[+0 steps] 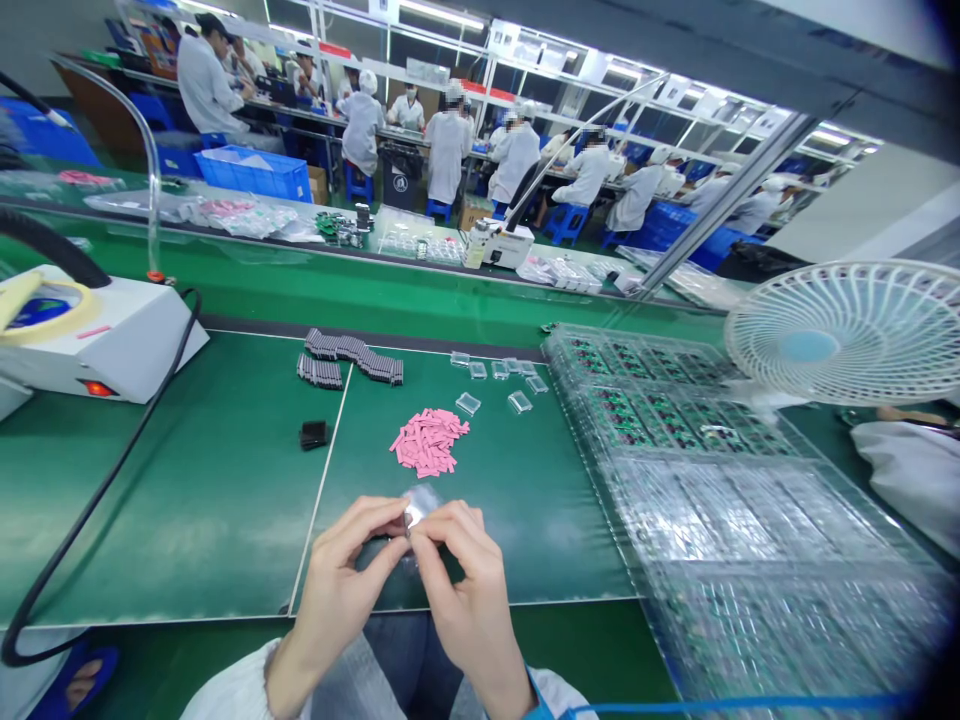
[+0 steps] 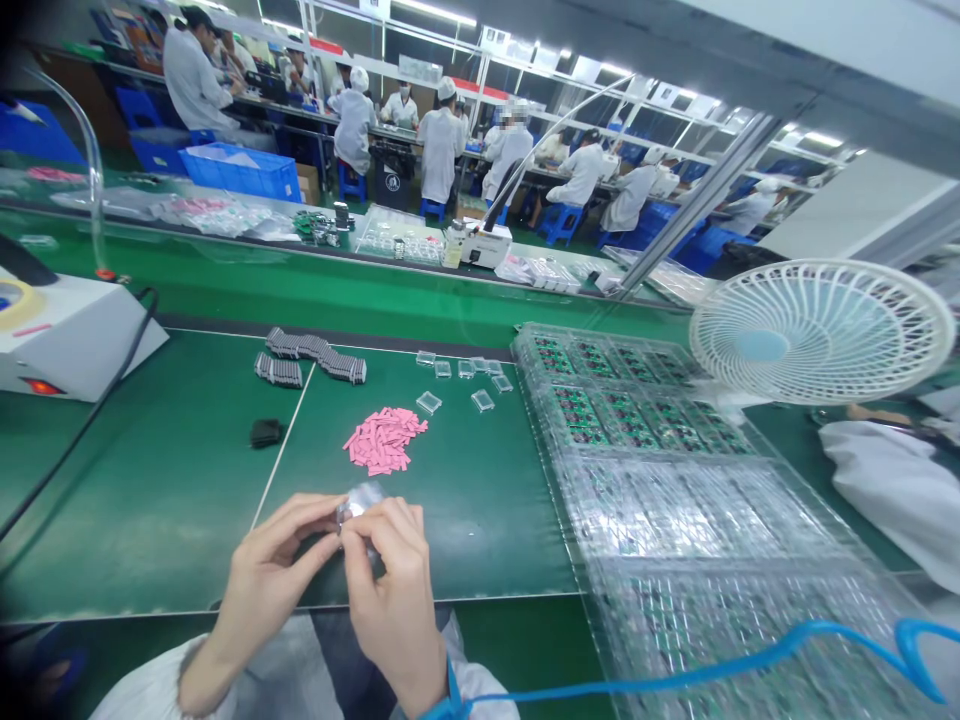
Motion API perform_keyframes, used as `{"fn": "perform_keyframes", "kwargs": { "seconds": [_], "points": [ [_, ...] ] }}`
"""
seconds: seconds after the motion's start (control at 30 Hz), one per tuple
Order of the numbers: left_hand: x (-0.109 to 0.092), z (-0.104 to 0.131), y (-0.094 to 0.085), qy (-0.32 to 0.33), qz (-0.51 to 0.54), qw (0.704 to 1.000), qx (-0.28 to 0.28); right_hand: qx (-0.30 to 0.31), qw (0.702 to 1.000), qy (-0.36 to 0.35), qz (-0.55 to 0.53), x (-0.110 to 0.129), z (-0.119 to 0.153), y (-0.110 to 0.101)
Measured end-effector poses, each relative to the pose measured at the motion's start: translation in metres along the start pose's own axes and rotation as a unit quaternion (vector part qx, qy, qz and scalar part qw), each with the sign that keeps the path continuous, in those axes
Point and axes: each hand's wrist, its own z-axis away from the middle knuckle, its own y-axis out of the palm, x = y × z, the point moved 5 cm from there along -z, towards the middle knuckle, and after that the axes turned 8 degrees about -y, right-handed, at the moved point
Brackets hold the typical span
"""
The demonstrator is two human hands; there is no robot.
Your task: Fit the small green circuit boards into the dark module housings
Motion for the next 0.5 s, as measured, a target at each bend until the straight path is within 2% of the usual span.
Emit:
{"fn": "perform_keyframes", "kwargs": {
  "seconds": [0.27,0.5],
  "points": [
    [0.0042,0.0006,0.0002,-0.021,0.010,1.000,0.001,0.010,1.000,-0.002,0.001,-0.0018,-0.0002,-0.0002],
    [0.0030,-0.0001,-0.0004,-0.009,0.002,1.000,0.005,0.005,1.000,0.019,-0.009,-0.0021,-0.0004,0.0008]
  ]
}}
